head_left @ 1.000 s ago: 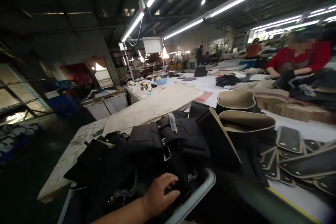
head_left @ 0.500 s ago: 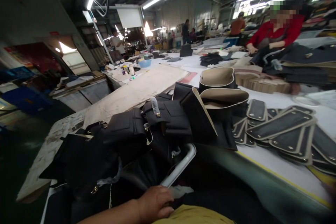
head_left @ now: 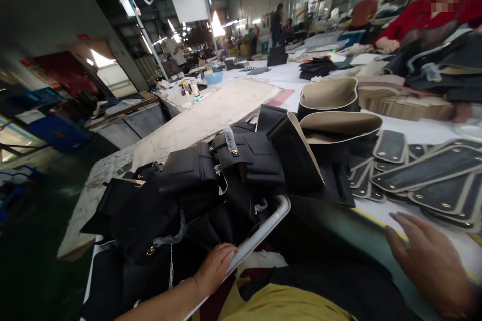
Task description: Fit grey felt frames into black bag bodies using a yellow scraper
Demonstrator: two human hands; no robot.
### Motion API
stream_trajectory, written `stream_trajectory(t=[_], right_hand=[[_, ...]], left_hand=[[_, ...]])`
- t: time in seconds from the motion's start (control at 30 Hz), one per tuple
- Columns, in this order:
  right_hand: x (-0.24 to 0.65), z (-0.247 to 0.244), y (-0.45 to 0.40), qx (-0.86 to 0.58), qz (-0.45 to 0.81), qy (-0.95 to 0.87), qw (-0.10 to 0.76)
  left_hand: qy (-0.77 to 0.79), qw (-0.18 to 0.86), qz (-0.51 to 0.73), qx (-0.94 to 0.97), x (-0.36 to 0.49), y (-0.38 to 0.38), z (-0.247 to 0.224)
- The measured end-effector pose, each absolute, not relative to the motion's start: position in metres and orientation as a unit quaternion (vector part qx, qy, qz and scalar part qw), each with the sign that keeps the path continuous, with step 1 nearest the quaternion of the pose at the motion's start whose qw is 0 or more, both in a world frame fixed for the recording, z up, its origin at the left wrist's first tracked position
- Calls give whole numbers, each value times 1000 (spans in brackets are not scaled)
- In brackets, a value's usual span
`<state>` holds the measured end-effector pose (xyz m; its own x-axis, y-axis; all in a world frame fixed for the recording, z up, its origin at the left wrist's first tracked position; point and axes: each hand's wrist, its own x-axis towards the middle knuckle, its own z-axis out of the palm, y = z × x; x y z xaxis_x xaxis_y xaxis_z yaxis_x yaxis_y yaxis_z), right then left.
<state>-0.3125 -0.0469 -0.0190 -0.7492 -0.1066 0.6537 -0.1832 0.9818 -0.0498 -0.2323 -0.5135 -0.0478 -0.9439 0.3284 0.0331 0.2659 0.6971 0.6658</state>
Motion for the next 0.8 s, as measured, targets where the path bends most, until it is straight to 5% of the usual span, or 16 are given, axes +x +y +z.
stream_trajectory(t=[0.37,0.8], right_hand=[[-297,-53,-162,274,123,-939,168],[-294,-60,-176,291,122,-948,38]], left_hand=[[916,46,15,398,-270,-535,-29],[903,-51,-107,414,-361,-559,-5]])
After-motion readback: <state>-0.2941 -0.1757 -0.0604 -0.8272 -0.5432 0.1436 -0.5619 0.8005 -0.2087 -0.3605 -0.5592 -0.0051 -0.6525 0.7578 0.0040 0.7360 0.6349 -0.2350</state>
